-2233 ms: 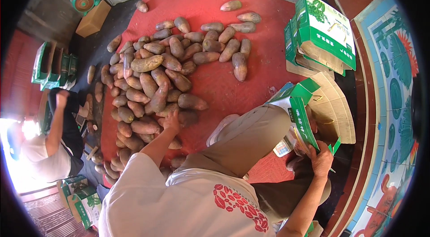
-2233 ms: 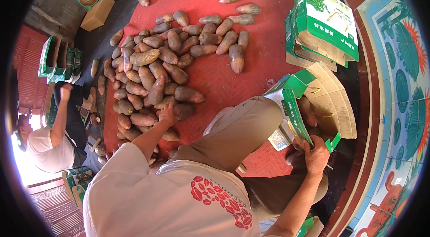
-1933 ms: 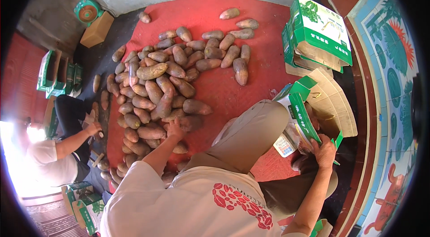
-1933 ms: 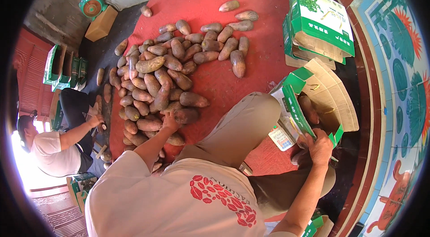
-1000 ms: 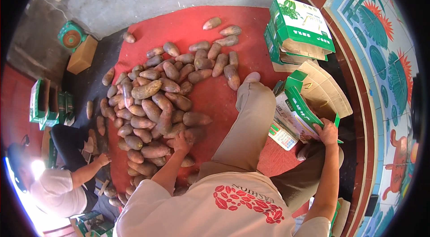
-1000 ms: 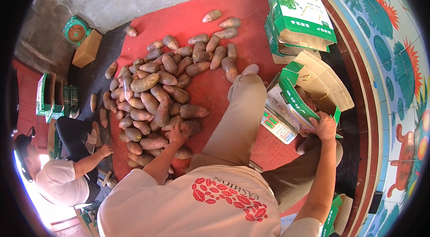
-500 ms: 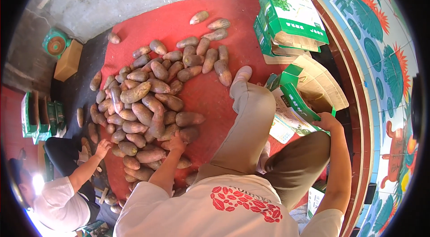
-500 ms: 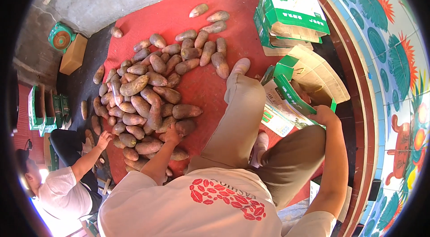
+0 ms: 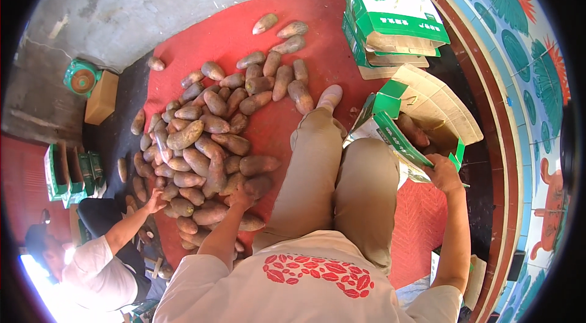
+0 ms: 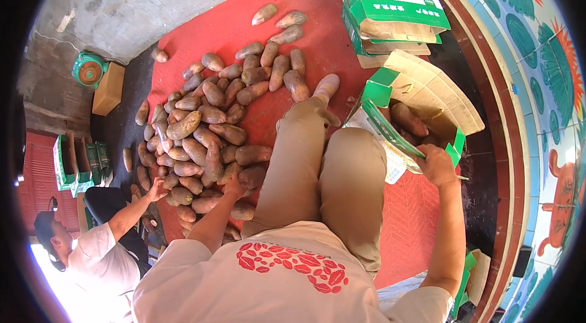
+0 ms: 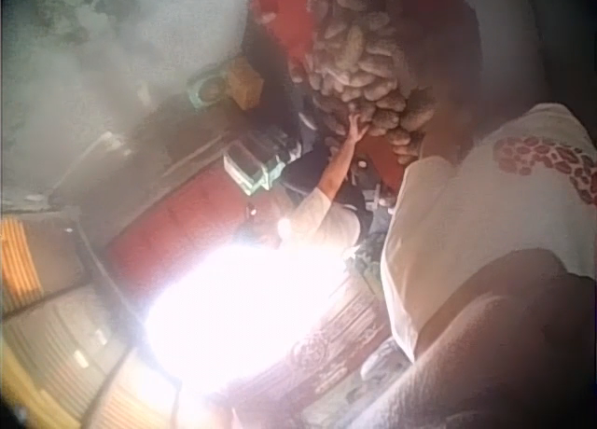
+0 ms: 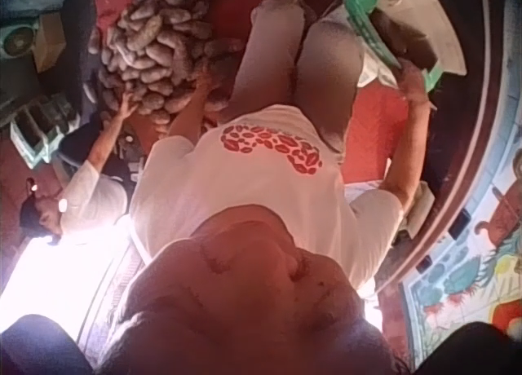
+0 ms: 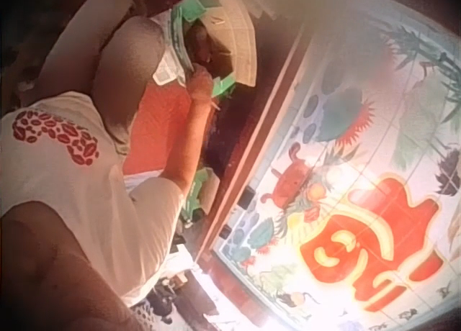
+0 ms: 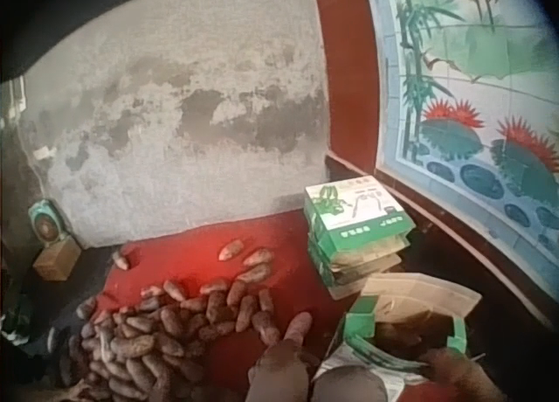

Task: The recorder picks up sweet potatoes from a pile on the floor and places them into a cardboard box for packaging.

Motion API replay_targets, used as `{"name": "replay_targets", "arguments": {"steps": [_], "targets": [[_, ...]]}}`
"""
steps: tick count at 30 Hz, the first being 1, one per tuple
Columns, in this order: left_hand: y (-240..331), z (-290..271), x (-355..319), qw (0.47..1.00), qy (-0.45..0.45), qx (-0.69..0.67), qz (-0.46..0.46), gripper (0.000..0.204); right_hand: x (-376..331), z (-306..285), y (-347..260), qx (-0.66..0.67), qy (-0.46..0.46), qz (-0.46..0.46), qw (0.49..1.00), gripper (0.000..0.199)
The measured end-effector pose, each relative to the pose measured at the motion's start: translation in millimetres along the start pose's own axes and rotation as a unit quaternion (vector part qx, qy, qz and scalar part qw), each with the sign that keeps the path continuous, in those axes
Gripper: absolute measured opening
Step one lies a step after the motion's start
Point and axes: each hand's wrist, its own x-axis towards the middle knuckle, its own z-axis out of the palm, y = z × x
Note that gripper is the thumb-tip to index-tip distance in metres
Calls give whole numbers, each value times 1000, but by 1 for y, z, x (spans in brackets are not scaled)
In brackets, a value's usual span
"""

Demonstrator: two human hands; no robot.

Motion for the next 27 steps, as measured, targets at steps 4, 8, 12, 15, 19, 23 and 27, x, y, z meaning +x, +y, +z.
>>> {"name": "replay_targets", "arguments": {"steps": [4,8,12,15,19,23,27], "targets": [[5,-12,-3,991,93,-43,90,84,0,1,1,3,33,-32,999,22],[23,-35,2,969,175,-149,87,77,0,5,3,-11,53,-54,997,23],[48,-70,-14,918,291,-200,179,68,-4,6,-1,4,91,-75,993,23],[59,-87,-30,875,418,-166,178,68,-5,4,-3,14,105,-94,990,25],[58,-121,-46,794,578,-123,140,69,-9,-10,-6,115,84,-106,984,36],[11,-101,-34,887,333,-315,50,62,-2,-9,13,347,33,-109,931,49],[13,-63,-42,866,284,-409,-41,60,9,-41,19,680,53,-57,729,49]]}}
